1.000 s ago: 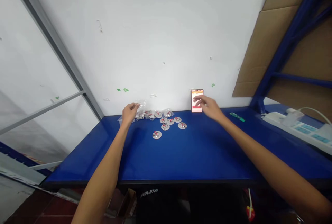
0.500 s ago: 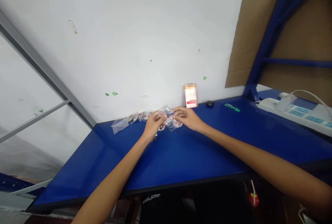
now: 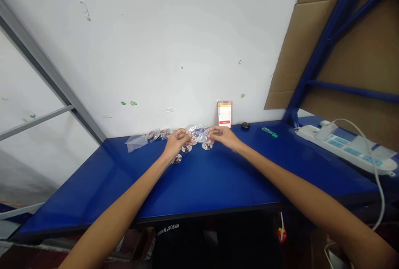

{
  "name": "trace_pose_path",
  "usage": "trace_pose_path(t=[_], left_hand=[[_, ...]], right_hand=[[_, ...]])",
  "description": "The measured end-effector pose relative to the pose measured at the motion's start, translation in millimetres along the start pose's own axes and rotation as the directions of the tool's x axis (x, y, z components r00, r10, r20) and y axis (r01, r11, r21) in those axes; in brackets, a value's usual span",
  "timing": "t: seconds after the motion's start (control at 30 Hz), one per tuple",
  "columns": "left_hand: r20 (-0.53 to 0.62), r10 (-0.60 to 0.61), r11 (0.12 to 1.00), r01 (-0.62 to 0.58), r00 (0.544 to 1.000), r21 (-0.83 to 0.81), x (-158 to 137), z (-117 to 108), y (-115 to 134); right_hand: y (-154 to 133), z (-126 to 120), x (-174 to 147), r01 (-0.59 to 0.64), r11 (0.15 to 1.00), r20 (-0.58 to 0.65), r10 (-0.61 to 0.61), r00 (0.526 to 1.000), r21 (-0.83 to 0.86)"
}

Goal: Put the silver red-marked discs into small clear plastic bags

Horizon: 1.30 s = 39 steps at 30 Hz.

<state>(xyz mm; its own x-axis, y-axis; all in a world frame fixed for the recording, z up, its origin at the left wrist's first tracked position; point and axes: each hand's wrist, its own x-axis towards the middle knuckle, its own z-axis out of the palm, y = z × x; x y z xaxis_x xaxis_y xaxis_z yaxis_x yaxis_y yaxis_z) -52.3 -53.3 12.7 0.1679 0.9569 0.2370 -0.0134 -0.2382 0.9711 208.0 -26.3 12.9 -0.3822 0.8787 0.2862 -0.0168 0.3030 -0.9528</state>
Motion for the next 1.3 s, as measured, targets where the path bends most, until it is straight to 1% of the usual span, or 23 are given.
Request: trace_pose_path(t=[0.1,0.17,0.2,0.33,0.43,0.53,0.6,0.7,0.77,0.83,0.93,1.03,1.13,1.23,1.3], left_hand=[[0.114,-0.041,0.999,0.039,0.993,0.012,0.0,0.7,-3.0],[0.174,-0.049,0.998,0.043,0.984,0.038,-0.3,2.2,-3.6],[0.182,-0.044,0.998,0.036,0.982,0.049,-0.6,3.2,-3.5],[0.172,-0.013,0.995,-0.003,0.985,0.095,-1.2,5.5,-2.1],[0.189,-0.003,0.989,-0.026,0.982,0.149,-0.4,3.7,-3.0],[0.186,-0.001,0.986,-0.029,0.983,0.163,0.2,1.9,-4.6],[0.223,-0.010,0.987,-0.026,0.975,0.157,-0.7,2.4,-4.7],[0.311,-0.047,0.988,-0.003,0.949,0.157,-4.0,5.2,-3.0],[0.350,-0.068,0.983,0.003,0.934,0.181,-6.5,7.1,-0.7],[0.360,-0.062,0.977,-0.017,0.931,0.213,-8.5,8.3,2.9],[0.337,-0.006,0.969,-0.077,0.941,0.233,-10.3,9.3,10.0],[0.314,0.051,0.956,-0.137,0.948,0.260,-11.7,11.4,15.8],[0.310,0.075,0.933,-0.177,0.948,0.315,-13.7,15.5,18.3],[0.348,0.045,0.922,-0.173,0.936,0.347,-16.2,19.8,19.2],[0.360,0.003,0.928,-0.136,0.933,0.346,-17.9,21.7,20.5]], right_hand=[[0.0,-3.9,0.5,0.051,0.999,-0.107,-0.051,0.993,0.002],[-0.8,-5.3,1.0,0.066,0.998,-0.142,-0.064,0.988,0.005],[-1.3,-5.6,1.2,0.062,0.998,-0.132,-0.060,0.989,0.011],[-2.1,-3.6,1.4,0.030,0.999,-0.028,-0.029,0.999,0.017],[-1.0,-1.2,1.4,0.034,0.999,-0.029,-0.034,0.999,0.003],[0.2,-0.9,1.9,0.029,0.999,-0.040,-0.028,0.999,0.024],[0.3,-2.3,2.3,0.028,1.000,-0.045,-0.027,0.999,0.004],[-1.9,-5.7,2.0,0.020,0.995,-0.038,-0.024,0.999,-0.099],[-5.5,-7.7,0.7,0.014,0.989,-0.009,-0.016,1.000,-0.150],[-10.3,-8.6,-1.2,0.010,0.987,0.039,-0.004,0.999,-0.159],[-17.5,-7.5,-3.6,0.004,0.990,0.121,0.013,0.993,-0.141],[-22.5,-4.3,-5.0,0.018,0.990,0.178,0.007,0.984,-0.139],[-25.9,-0.5,-7.1,0.051,0.986,0.273,-0.005,0.962,-0.161],[-28.2,2.7,-10.0,0.066,0.981,0.376,0.007,0.927,-0.181],[-29.2,3.8,-12.0,0.065,0.980,0.396,0.015,0.918,-0.189]])
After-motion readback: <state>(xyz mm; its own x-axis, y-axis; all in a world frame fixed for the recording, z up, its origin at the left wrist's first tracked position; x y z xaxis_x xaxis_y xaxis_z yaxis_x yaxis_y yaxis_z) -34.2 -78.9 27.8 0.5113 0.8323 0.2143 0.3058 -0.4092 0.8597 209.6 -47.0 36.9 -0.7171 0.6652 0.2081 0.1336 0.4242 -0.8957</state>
